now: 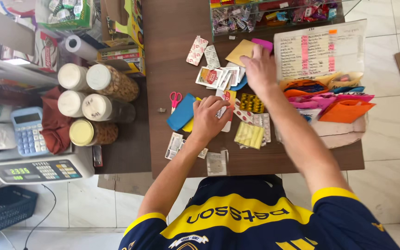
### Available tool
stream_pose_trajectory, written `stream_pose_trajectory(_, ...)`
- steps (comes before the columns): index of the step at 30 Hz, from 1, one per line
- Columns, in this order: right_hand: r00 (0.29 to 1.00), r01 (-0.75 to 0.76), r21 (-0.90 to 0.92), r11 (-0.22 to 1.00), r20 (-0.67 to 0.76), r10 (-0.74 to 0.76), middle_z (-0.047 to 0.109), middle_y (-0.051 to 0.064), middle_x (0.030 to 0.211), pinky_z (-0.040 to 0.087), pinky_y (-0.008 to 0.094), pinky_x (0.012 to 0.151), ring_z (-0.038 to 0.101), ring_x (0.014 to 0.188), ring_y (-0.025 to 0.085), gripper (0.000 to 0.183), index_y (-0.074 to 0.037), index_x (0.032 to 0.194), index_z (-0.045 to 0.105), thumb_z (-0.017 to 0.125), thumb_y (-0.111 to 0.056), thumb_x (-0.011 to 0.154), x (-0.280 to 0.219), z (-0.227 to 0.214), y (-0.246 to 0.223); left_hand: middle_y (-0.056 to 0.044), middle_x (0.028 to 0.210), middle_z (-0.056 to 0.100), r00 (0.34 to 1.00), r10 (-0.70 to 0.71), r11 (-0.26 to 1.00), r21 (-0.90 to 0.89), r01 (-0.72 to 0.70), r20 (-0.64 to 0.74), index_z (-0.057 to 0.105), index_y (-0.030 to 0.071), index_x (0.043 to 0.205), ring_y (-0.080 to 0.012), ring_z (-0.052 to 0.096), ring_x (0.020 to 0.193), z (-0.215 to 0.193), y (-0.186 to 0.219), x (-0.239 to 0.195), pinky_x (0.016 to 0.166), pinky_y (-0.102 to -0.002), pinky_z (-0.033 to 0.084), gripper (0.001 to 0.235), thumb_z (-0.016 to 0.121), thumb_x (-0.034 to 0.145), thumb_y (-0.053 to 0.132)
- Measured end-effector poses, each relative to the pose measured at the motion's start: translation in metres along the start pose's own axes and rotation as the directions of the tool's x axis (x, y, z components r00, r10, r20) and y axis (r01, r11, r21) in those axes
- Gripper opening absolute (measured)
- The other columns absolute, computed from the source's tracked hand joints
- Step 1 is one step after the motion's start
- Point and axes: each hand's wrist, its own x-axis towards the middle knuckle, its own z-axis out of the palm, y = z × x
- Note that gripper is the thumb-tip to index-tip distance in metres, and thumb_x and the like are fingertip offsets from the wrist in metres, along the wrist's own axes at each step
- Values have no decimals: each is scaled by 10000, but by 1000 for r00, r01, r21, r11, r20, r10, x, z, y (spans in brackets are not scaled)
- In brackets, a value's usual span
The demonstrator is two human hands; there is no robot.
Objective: The person organizes various medication packets and blisters into different colored envelopes by hand.
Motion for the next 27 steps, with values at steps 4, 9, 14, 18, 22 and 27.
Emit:
stream_pose_trajectory(4,999,38,-241,970,44,-28,546,178,1573,462,583,1155,533,1325,380,415,-343,1310,772,823,-240,911,22,11,14,-4,1051,727,999,5,999,-36,-4,32,802,198,1028,-237,664,926,-9,-14,6,817,-465,344,108,782,1018,305)
stream_pose_trajectory(9,968,177,-183,967,-148,-205,756,66,1402,356,607,1197,593,1298,370,474,-302,1305,826,892,-390,845,36,36,30,10,1058,743,999,21,997,-80,-17,48,797,196,1017,-225,669,961,-9,-24,15,806,-463,353,164,776,1020,359)
stream_pose_trajectory(14,919,321,81,943,-267,-290,830,48,1166,524,484,969,716,1084,296,315,-200,1279,819,809,-92,984,35,-18,17,-50,1226,737,998,-33,990,-137,39,44,762,140,1165,-236,650,1170,-4,-39,44,1018,-465,422,228,784,1017,313)
stream_pose_trajectory(18,956,292,448,845,-139,-257,828,117,1203,606,478,725,776,976,318,272,-113,1360,778,696,-133,1101,19,-84,-2,-147,1623,555,979,-192,940,-272,205,72,533,101,1594,-333,503,1502,-2,-52,68,1240,-543,484,729,864,986,331)
stream_pose_trajectory(22,979,39,607,794,135,-151,811,70,1058,648,393,663,752,890,214,188,-196,1248,747,640,-318,1154,7,-101,-17,-69,1396,748,880,-376,773,-425,471,292,618,185,1536,-206,677,1268,-9,-56,75,1012,-357,556,629,757,974,432)
stream_pose_trajectory(27,999,-29,927,375,41,-25,772,201,1087,530,523,1060,721,1110,379,705,-102,1352,748,426,-701,1168,-28,-71,-24,-93,922,821,776,-521,327,-756,567,356,827,114,1177,-135,750,834,10,-56,45,722,-319,675,253,894,961,227)
